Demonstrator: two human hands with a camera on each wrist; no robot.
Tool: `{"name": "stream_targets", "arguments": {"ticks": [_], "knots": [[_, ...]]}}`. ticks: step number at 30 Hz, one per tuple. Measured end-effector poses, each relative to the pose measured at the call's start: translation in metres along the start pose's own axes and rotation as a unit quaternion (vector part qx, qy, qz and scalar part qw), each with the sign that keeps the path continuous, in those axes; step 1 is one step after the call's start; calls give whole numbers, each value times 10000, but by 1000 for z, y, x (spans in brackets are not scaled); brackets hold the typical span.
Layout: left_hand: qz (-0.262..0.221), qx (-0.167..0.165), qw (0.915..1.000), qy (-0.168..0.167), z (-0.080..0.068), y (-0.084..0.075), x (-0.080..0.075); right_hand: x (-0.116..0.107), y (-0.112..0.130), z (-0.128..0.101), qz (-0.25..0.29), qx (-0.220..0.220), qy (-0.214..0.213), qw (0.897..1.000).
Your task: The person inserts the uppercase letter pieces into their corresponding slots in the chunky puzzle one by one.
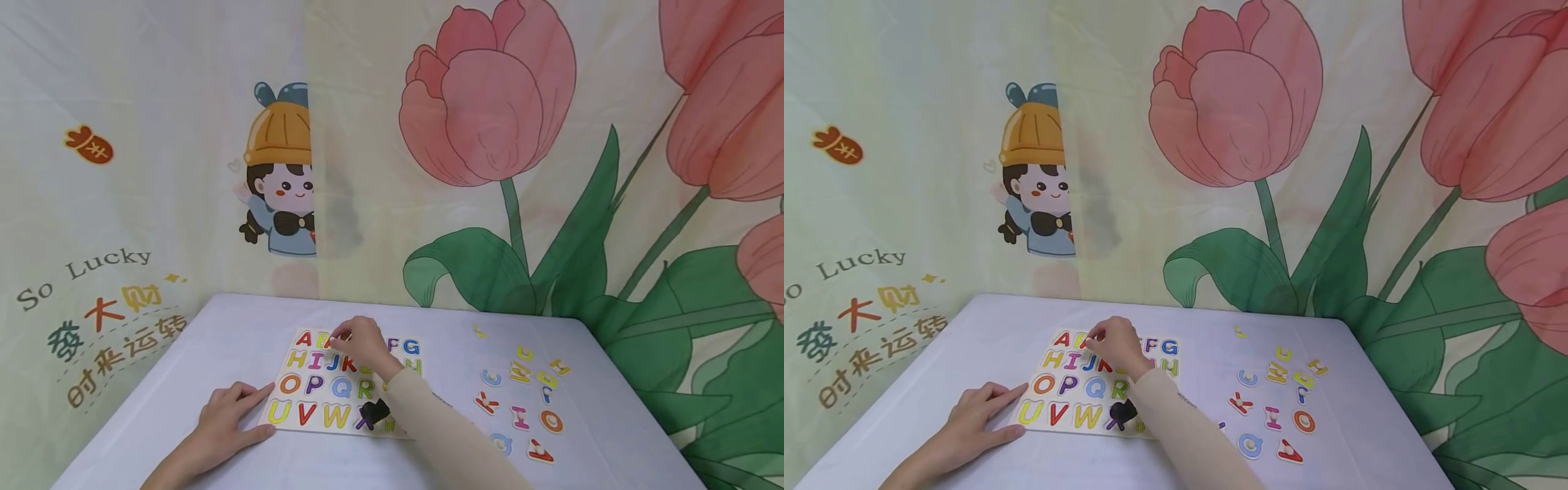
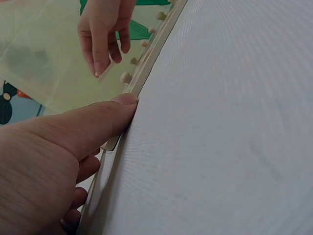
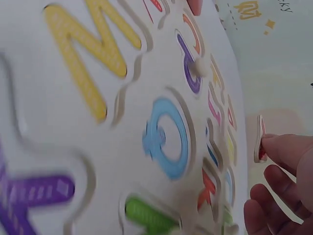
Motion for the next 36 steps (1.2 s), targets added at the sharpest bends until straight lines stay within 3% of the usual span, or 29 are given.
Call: {"name": "stream_targets", "arguments": {"ticks": [10,15,24,36], "knots": [[4,-56,10000,-22,-3,3,0,38,15,26,136,130,-71,9998],[42,77,9999,-149,-3,4,1,52,15,34,120,264,-183,9994],[17,236,9991,-345,-2,-2,1,52,12,30,173,637,-374,9971],[124,234,9991,-346,-3,-2,-1,60,11,39,230,538,-1035,9929]]}}
Point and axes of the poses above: each hand's wrist, its own z-axis towards the middle knuckle, its own x-axis out of the palm, y = z × x, the point moved 7 cm from there along z, towards the middle knuckle, and after that the axes turned 8 degrees about y, right-handed, at the moved point
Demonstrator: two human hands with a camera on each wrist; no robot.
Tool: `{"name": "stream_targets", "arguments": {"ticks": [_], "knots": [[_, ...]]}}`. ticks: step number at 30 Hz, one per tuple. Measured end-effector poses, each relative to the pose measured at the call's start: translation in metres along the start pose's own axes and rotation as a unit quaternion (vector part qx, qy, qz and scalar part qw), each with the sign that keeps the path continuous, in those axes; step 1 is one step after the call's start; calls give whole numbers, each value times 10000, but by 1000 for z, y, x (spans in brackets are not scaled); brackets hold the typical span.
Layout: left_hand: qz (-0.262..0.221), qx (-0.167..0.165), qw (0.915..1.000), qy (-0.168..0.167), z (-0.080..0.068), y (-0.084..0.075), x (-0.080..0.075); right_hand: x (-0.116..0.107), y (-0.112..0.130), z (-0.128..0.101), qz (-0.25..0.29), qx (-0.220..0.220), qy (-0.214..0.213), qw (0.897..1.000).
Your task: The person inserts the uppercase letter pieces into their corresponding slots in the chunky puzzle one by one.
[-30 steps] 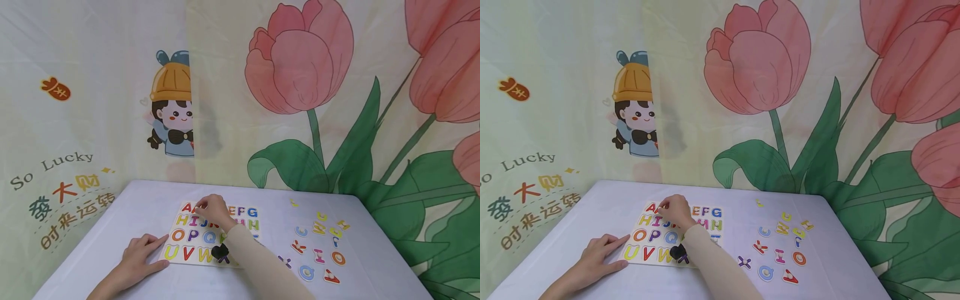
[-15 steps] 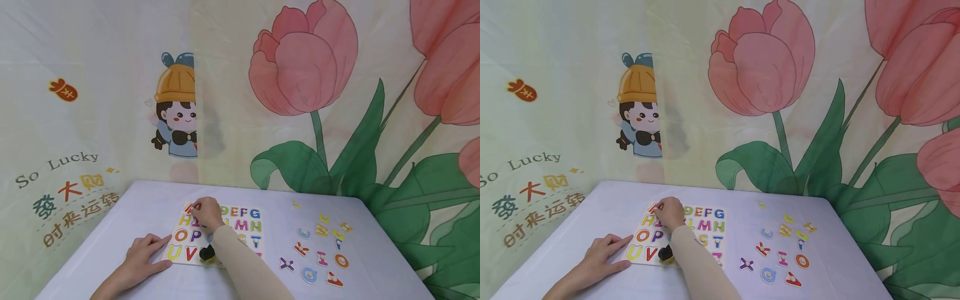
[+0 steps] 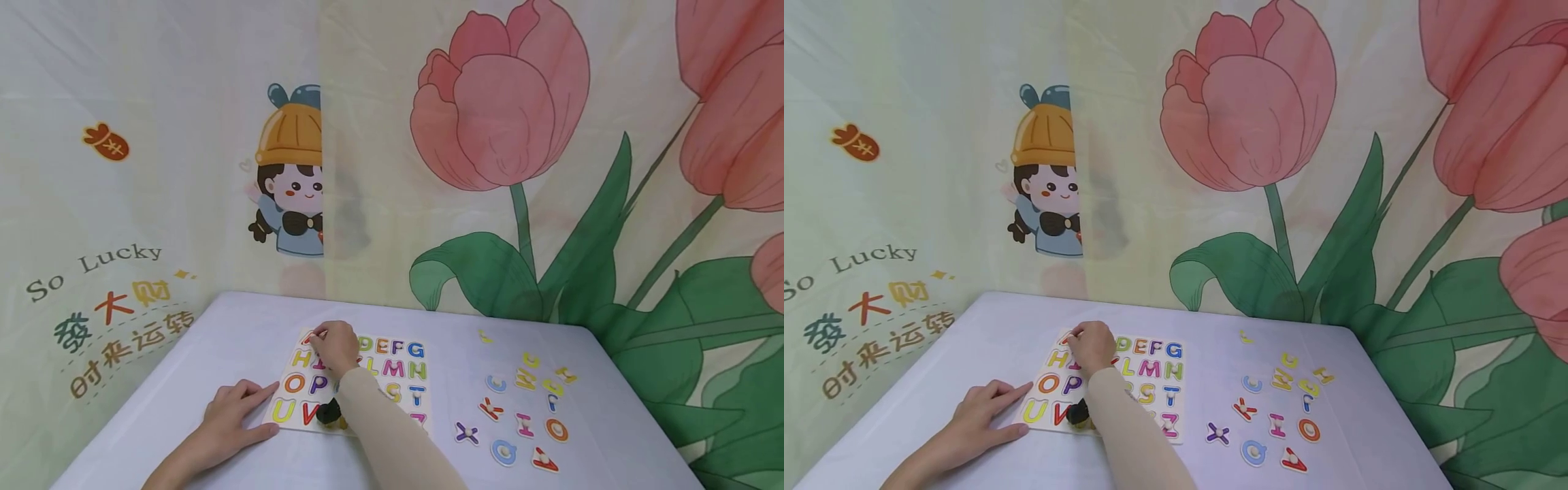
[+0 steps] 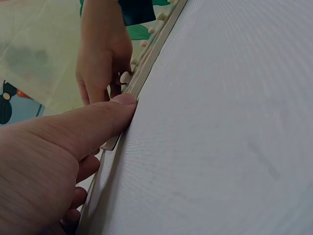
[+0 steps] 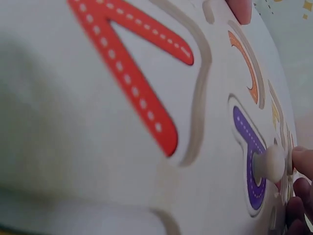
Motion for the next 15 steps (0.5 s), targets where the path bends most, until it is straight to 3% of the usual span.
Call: {"name": "stream_targets", "arguments": {"ticks": [4,15], "knots": [[-58,-28,9999,86,1,1,0,4,-2,3,-55,80,-221,9997],[-141,-115,9997,164,0,3,1,9,1,1,55,554,-134,9984]]}}
Point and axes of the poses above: each hand's wrist, its own z-axis towards the middle knuckle, its own x-axis out of the palm, y = z × x, the point moved 7 cm from there along z, towards the middle knuckle, and after that the axes turned 8 degrees about y, right-handed, at the moved point
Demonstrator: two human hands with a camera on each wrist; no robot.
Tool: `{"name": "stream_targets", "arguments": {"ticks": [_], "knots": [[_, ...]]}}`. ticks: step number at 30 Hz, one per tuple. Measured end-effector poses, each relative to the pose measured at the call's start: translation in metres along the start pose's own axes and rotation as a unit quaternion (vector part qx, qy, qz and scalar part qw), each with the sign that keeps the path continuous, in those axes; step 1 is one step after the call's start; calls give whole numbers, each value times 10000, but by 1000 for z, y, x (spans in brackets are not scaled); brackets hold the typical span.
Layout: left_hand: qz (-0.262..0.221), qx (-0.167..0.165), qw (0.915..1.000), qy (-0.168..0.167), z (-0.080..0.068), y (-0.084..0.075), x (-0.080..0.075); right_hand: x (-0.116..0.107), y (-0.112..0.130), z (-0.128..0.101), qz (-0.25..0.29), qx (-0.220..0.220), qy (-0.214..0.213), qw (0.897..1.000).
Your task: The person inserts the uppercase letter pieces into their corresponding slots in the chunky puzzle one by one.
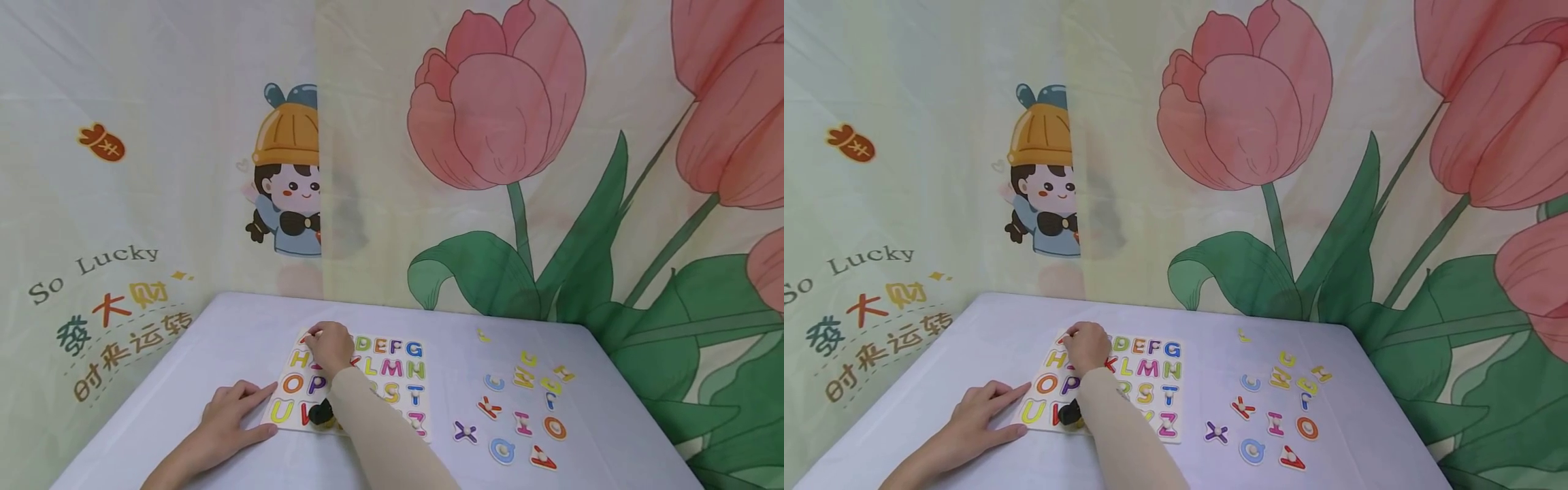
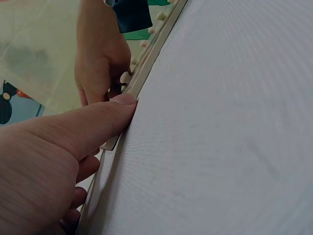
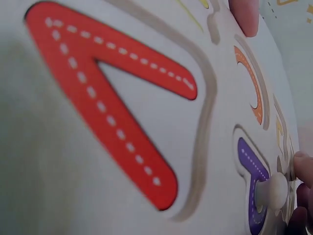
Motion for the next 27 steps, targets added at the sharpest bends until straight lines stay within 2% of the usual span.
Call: {"name": "stream_targets", "arguments": {"ticks": [8,14,19,22,27], "knots": [[-18,72,10000,-25,-1,-2,-1,0,1,1,2,99,-34,9999],[19,-56,10000,67,0,-1,-1,0,1,-1,178,234,94,9995],[-38,9,9999,97,1,-1,0,0,0,0,106,232,140,9996],[-10,16,10000,76,1,-1,1,-1,-1,0,32,48,307,9995],[63,-55,10000,36,2,1,0,-15,2,-2,211,-417,958,9943]]}}
Point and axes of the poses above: each hand's wrist, its own z-axis towards the middle knuckle, its own x-axis out of the palm, y = z × x, the point moved 7 cm from there along z, towards the middle knuckle, and after that the axes turned 8 degrees about y, right-handed, at the moved point
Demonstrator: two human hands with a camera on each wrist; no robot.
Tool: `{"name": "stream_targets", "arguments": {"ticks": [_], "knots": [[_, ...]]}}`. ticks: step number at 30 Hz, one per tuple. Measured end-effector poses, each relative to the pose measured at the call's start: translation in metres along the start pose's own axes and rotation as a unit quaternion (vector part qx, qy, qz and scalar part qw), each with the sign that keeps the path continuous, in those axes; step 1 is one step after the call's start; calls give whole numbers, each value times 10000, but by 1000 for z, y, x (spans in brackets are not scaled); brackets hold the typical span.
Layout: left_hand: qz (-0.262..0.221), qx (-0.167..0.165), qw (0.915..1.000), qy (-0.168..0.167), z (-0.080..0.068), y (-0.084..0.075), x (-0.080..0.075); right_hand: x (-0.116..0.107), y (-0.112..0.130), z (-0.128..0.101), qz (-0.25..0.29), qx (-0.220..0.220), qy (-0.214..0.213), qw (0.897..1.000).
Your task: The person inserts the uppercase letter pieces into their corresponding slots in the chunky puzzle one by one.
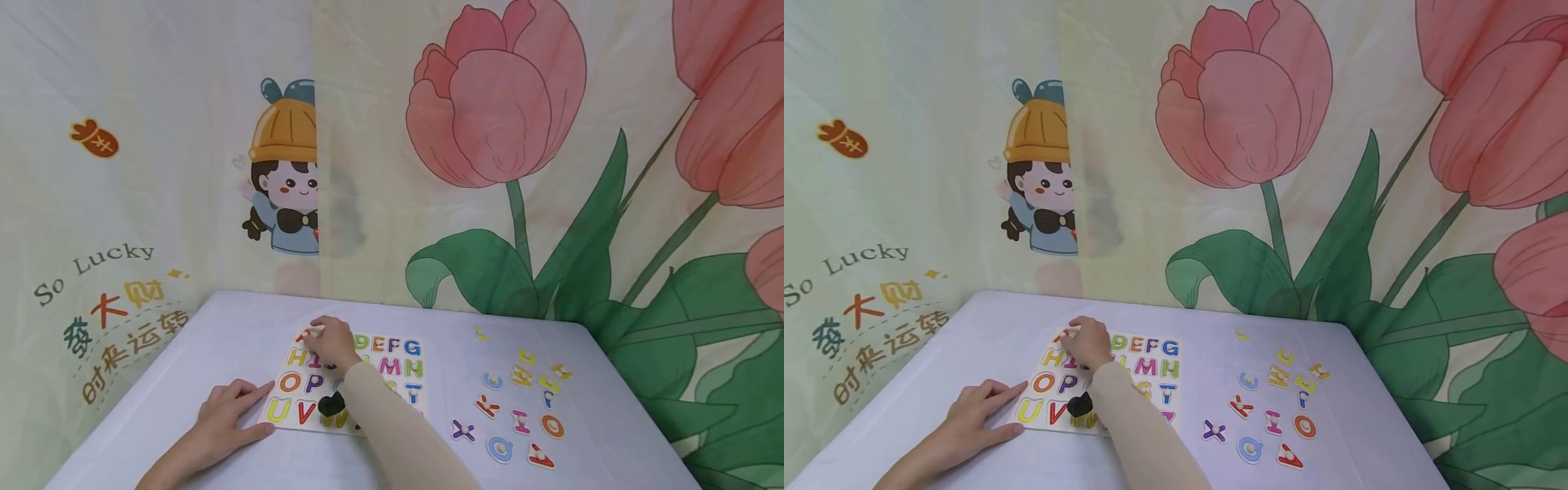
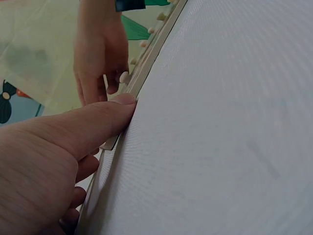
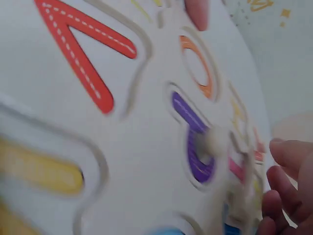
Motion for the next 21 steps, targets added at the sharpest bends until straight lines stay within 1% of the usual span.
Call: {"name": "stream_targets", "arguments": {"ticks": [2,5,7,10,12,15,21], "knots": [[16,-11,10000,16,1,1,0,-10,3,-3,-27,-119,274,9995],[-10,9,10000,59,1,1,0,-28,3,-9,-256,-315,611,9973],[-55,7,9999,84,0,0,-1,-43,2,-16,-359,-503,817,9947],[-125,-9,9999,106,-1,-1,-3,-70,-1,-31,-363,-795,1008,9911],[-130,-31,9998,114,-1,-1,-2,-91,-5,-44,-372,-937,1028,9896],[-114,-38,9999,91,-2,-1,-2,-121,-16,-60,-482,-1025,923,9893],[-154,-30,9998,96,-1,-2,-3,-173,-45,-92,-749,-998,626,9902]]}}
Point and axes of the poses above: each hand's wrist, its own z-axis towards the middle knuckle, its own x-axis out of the palm, y = z × x, the point moved 7 cm from there along z, towards the middle knuckle, and after that the axes turned 8 degrees about y, right-handed, at the moved point
